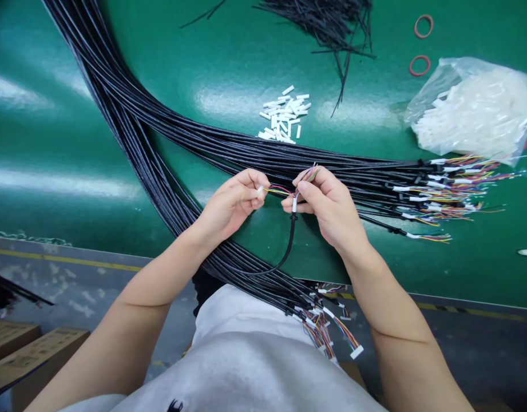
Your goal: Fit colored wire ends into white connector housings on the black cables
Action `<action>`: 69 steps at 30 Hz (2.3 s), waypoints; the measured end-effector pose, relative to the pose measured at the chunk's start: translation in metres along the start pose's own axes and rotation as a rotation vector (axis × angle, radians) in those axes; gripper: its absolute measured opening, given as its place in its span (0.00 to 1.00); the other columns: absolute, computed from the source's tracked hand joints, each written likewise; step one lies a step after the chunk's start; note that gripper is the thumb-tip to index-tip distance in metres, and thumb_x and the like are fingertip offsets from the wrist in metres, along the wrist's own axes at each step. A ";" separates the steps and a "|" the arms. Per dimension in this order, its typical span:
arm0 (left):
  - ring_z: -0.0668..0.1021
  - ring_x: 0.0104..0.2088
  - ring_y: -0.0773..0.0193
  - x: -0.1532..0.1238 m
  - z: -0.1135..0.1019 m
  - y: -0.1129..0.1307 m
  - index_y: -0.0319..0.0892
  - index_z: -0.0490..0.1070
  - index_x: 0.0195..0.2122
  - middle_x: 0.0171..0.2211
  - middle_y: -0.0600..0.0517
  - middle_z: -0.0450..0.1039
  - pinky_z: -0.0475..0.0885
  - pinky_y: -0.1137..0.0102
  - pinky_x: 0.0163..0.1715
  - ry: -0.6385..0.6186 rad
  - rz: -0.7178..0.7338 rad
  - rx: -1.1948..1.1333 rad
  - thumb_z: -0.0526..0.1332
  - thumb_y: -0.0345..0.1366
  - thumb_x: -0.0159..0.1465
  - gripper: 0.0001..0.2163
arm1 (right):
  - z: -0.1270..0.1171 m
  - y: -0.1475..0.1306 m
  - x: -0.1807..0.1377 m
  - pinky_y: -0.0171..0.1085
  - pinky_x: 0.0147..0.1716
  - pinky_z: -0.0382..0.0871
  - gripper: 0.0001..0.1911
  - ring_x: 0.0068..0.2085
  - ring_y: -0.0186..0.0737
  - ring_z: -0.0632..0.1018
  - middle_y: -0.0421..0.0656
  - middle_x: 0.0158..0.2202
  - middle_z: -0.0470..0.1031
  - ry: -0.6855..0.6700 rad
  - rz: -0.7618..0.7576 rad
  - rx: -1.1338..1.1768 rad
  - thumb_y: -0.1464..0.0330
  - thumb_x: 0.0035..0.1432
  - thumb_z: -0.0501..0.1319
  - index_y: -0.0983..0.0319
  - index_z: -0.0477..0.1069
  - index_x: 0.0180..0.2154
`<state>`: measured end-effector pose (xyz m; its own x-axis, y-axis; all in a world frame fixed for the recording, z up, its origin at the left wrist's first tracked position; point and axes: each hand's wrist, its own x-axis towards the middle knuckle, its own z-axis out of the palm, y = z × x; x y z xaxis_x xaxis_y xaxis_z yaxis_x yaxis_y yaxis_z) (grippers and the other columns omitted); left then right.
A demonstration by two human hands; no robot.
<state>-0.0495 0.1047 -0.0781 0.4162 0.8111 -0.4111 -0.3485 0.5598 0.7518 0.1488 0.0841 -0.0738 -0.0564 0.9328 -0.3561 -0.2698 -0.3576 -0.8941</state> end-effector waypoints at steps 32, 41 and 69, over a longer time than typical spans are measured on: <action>0.68 0.32 0.66 -0.005 0.003 0.006 0.42 0.79 0.34 0.30 0.53 0.71 0.65 0.69 0.39 -0.077 0.331 0.626 0.58 0.30 0.61 0.09 | 0.000 0.002 0.000 0.38 0.34 0.74 0.13 0.31 0.36 0.74 0.39 0.35 0.74 -0.038 -0.185 -0.174 0.57 0.55 0.73 0.56 0.73 0.33; 0.73 0.36 0.62 -0.007 -0.001 0.004 0.44 0.79 0.34 0.34 0.50 0.73 0.66 0.66 0.42 -0.120 0.594 0.901 0.55 0.26 0.62 0.12 | -0.004 0.005 -0.003 0.38 0.34 0.73 0.06 0.32 0.36 0.75 0.38 0.34 0.75 -0.032 -0.281 -0.221 0.66 0.55 0.72 0.55 0.78 0.36; 0.73 0.33 0.72 -0.004 -0.002 -0.002 0.43 0.80 0.43 0.40 0.52 0.78 0.70 0.76 0.37 -0.120 0.231 0.338 0.67 0.39 0.65 0.08 | -0.001 -0.004 -0.013 0.42 0.32 0.66 0.11 0.31 0.42 0.74 0.41 0.30 0.73 0.069 -0.847 -1.029 0.78 0.59 0.58 0.56 0.73 0.34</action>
<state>-0.0521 0.1002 -0.0788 0.4612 0.8720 -0.1638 -0.1572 0.2620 0.9522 0.1517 0.0730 -0.0656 -0.1760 0.8897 0.4214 0.6482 0.4269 -0.6305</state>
